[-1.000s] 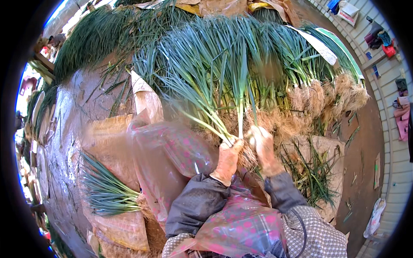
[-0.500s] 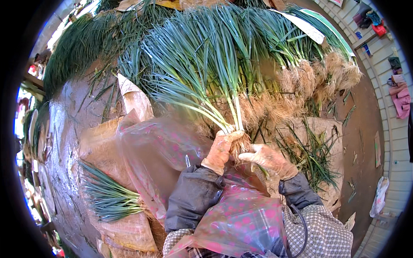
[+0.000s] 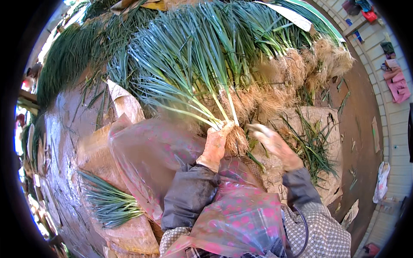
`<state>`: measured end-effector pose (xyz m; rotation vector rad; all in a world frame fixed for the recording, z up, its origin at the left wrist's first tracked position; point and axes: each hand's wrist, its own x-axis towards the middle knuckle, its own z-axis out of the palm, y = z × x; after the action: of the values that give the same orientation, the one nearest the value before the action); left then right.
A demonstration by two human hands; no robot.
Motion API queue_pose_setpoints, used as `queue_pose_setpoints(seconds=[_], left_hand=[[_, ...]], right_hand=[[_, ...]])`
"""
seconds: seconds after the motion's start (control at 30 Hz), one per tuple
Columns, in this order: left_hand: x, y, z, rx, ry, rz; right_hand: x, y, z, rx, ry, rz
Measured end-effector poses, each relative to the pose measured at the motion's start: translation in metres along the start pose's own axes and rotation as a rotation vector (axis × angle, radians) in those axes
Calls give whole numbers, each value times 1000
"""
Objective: The person cleans and bunches leeks by hand, removing outer leaves and dirt from the stalks and roots while working over a large pile of produce.
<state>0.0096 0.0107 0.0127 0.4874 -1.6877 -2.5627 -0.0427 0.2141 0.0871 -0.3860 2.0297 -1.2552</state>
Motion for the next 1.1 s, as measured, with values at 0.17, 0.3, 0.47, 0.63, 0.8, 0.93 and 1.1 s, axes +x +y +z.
queue_pose_setpoints(seconds=[0.17, 0.3, 0.47, 0.63, 0.8, 0.93, 1.1], left_hand=[[-20, 30, 4, -128, -13, -110], [-21, 37, 1, 59, -39, 103], [-22, 49, 22, -329, 39, -125], [-24, 35, 0, -175, -23, -113], [-20, 41, 2, 3, -208, 77], [-12, 25, -8, 145, -193, 172], [11, 30, 10, 141, -88, 108]], right_hand=[[85, -10, 26, 227, 168, -115], [105, 10, -13, 478, 228, -149], [99, 21, 55, 405, 37, -156], [114, -5, 11, 439, 393, 48], [114, -13, 43, 79, -25, -160], [99, -25, 33, 138, 169, -189], [11, -15, 22, 569, 38, -11]])
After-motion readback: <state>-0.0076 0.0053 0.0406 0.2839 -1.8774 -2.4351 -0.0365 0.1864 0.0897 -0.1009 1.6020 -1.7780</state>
